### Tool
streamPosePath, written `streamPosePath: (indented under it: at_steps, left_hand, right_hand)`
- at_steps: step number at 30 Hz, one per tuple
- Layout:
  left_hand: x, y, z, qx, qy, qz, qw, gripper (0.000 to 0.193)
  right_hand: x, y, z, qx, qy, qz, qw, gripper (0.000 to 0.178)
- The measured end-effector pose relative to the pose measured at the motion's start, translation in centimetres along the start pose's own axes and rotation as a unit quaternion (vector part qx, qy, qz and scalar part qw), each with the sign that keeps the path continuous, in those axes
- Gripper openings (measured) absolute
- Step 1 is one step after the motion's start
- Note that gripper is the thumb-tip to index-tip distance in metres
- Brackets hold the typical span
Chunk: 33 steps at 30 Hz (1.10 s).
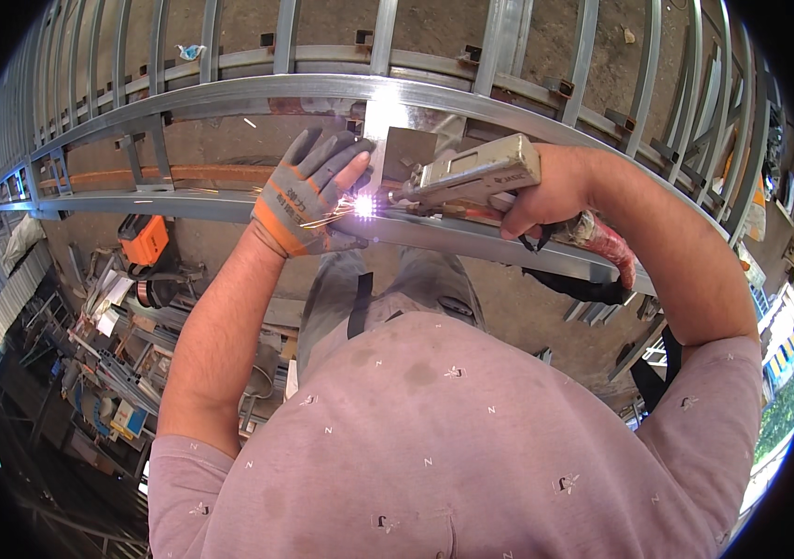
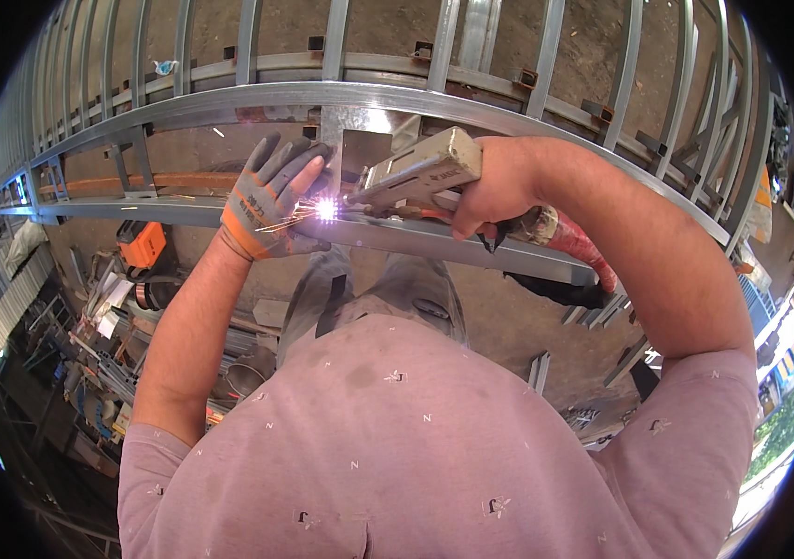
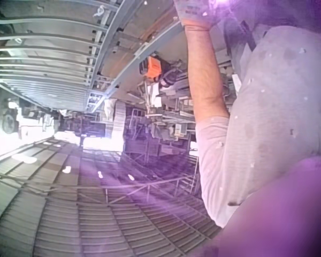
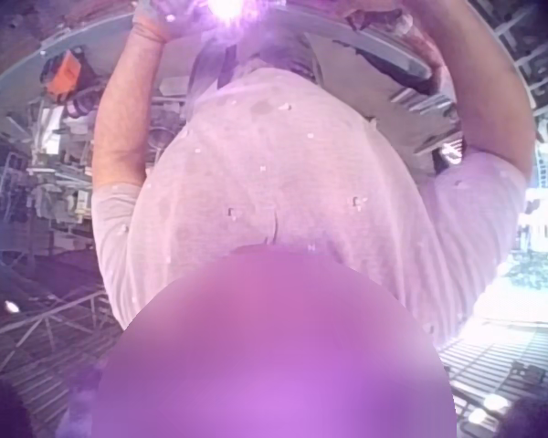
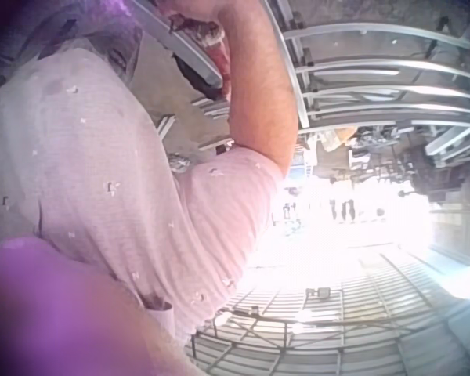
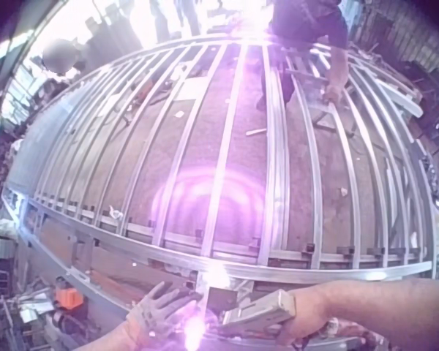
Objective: The person welds joints on a large metal frame using a handheld welding torch. They move along the frame, applying welds at multiple intersections while wearing gloves. Another person is visible in the background working on a similar frame.
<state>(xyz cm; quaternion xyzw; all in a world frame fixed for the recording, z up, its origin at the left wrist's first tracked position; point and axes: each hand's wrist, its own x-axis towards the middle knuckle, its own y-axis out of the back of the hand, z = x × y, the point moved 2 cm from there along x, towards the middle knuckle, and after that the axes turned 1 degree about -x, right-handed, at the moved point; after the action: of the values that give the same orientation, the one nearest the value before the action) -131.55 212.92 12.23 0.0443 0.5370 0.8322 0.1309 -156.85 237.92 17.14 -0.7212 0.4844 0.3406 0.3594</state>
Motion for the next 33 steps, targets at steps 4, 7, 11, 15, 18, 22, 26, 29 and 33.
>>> streamPosePath:
  at_steps: [4,7,11,15,18,22,26,29,33]
  left_hand:
    - [0.2,0.3,0.2,-0.025,0.000,0.009,1.000,0.143]
    - [0.1,0.2,0.1,-0.016,0.002,0.008,1.000,0.140]
    - [0.4,0.8,0.5,-0.041,0.011,0.014,0.999,0.136]
    - [0.1,-0.1,0.2,-0.006,0.009,0.018,1.000,0.136]
    - [-0.1,-0.1,0.0,0.020,0.006,-0.001,1.000,0.135]
    - [0.3,0.3,0.3,-0.029,0.009,0.012,0.999,0.133]
    - [0.3,0.5,0.2,-0.017,0.006,0.005,1.000,0.134]
    - [0.2,0.8,0.4,-0.045,0.020,-0.001,0.999,0.132]
    - [-0.4,0.4,0.2,-0.034,0.014,0.011,0.999,0.122]
  right_hand:
    - [-0.2,0.0,0.1,0.003,0.003,0.001,1.000,0.035]
    - [-0.3,0.1,0.1,0.000,0.005,0.001,1.000,0.036]
    - [-0.2,0.1,0.5,0.002,-0.003,-0.005,1.000,0.047]
    - [-0.5,0.1,0.5,0.017,-0.009,0.001,1.000,0.051]
    - [-0.6,0.3,0.6,0.002,-0.006,-0.003,1.000,0.049]
    - [-0.7,0.3,0.9,0.004,-0.011,-0.001,1.000,0.049]
    - [-1.4,0.5,0.7,0.004,-0.010,-0.002,1.000,0.045]
    - [-2.2,0.8,1.9,0.042,0.014,-0.010,0.999,0.042]
    - [-7.0,1.5,4.3,0.050,0.081,0.110,0.989,0.049]
